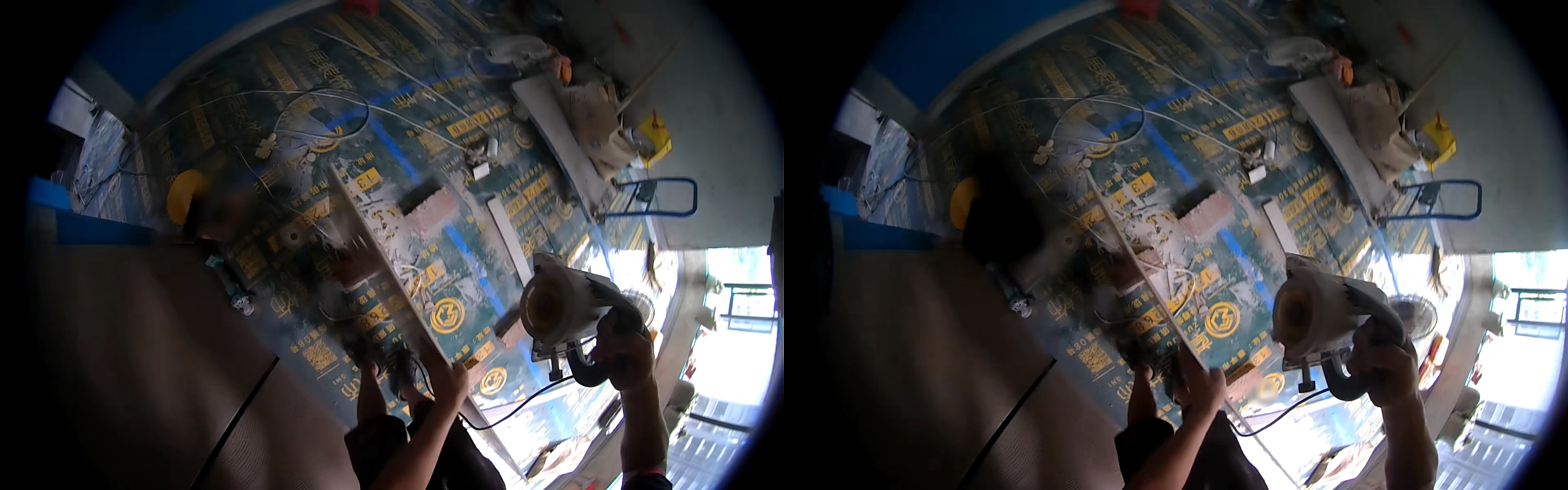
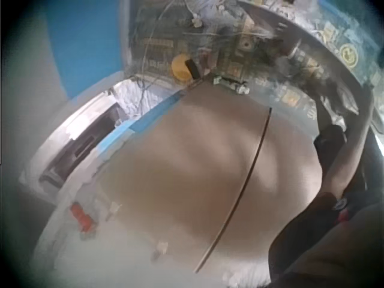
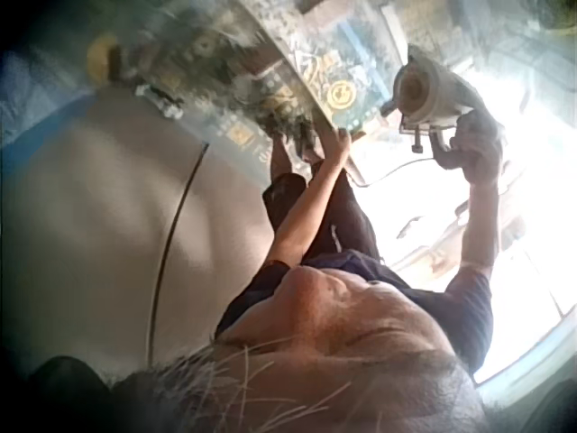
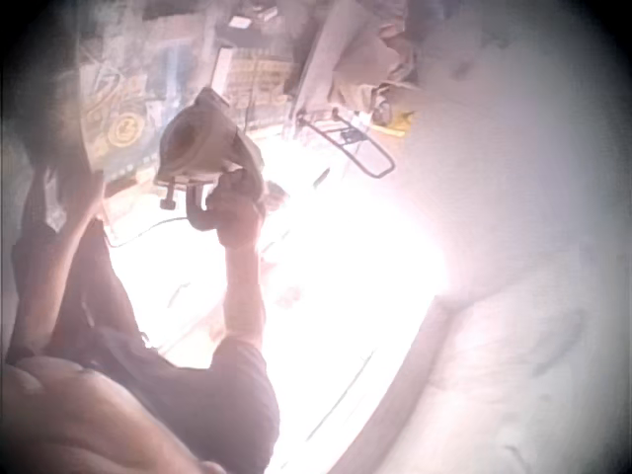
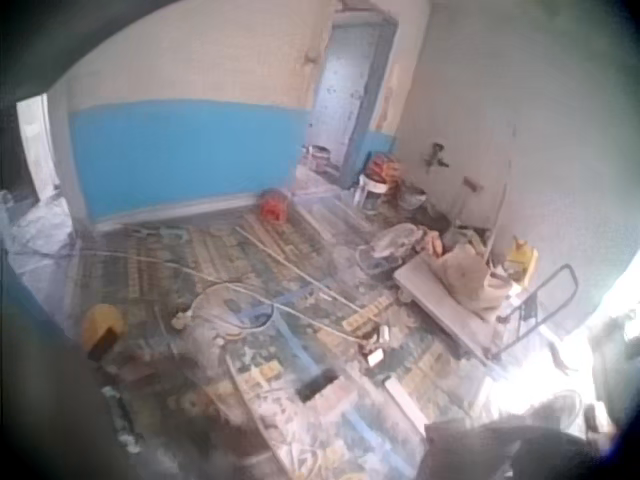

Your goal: The person uses a drill to make holes in a large white panel and then uses a circular saw to cut along a marked line.

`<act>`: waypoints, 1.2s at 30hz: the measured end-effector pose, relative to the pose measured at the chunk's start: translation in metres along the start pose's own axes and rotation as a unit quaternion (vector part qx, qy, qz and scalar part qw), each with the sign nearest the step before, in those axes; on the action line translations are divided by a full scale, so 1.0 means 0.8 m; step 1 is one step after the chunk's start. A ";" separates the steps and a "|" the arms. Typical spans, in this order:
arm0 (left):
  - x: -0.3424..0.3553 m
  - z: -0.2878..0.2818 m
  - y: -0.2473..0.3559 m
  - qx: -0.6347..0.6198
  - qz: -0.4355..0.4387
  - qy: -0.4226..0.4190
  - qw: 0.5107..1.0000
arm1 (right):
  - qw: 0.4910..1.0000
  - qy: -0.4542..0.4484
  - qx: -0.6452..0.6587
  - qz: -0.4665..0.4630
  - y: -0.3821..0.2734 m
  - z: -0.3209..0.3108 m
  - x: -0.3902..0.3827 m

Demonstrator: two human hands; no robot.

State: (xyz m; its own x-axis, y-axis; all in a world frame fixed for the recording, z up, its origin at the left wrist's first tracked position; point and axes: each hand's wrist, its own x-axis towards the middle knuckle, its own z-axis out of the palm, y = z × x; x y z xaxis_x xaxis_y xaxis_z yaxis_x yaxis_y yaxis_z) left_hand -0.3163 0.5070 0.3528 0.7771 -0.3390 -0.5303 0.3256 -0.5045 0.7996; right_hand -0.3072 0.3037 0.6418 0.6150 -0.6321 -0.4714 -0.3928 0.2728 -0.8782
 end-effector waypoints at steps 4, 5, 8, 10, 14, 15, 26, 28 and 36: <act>0.000 -0.004 0.024 -0.052 -0.006 -0.012 0.999 | 0.997 -0.043 -0.041 -0.055 -0.022 0.086 0.064; -0.001 -0.002 0.026 -0.066 -0.014 -0.013 0.998 | 0.995 -0.060 -0.050 -0.067 -0.027 0.107 0.081; 0.002 0.005 0.024 -0.087 -0.035 -0.030 0.995 | 0.991 -0.075 -0.064 -0.088 -0.034 0.164 0.125; 0.000 0.015 0.020 -0.052 -0.022 -0.032 0.998 | 0.987 -0.093 -0.082 -0.103 -0.044 0.199 0.153; 0.002 0.027 0.032 -0.101 -0.016 -0.048 0.994 | 0.965 -0.136 -0.158 -0.159 -0.060 0.246 0.199; 0.004 0.028 0.036 -0.102 -0.015 -0.049 0.994 | 0.961 -0.148 -0.165 -0.162 -0.062 0.257 0.209; 0.016 0.041 0.062 -0.126 -0.036 -0.044 0.990 | 0.906 -0.158 -0.305 -0.247 -0.045 0.306 0.267; 0.015 0.039 0.066 -0.106 -0.035 -0.055 0.992 | 0.906 -0.153 -0.309 -0.244 -0.046 0.308 0.265; 0.014 0.037 0.064 -0.120 -0.032 -0.060 0.990 | 0.906 -0.153 -0.315 -0.239 -0.047 0.316 0.261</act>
State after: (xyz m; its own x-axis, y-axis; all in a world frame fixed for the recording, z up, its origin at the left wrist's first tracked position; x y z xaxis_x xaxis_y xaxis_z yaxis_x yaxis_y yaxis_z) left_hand -0.3069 0.4543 0.3793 0.6853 -0.4115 -0.6008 0.5027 -0.3296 0.7992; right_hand 0.0088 0.3449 0.5559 0.9405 -0.3117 -0.1350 -0.2849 -0.5076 -0.8131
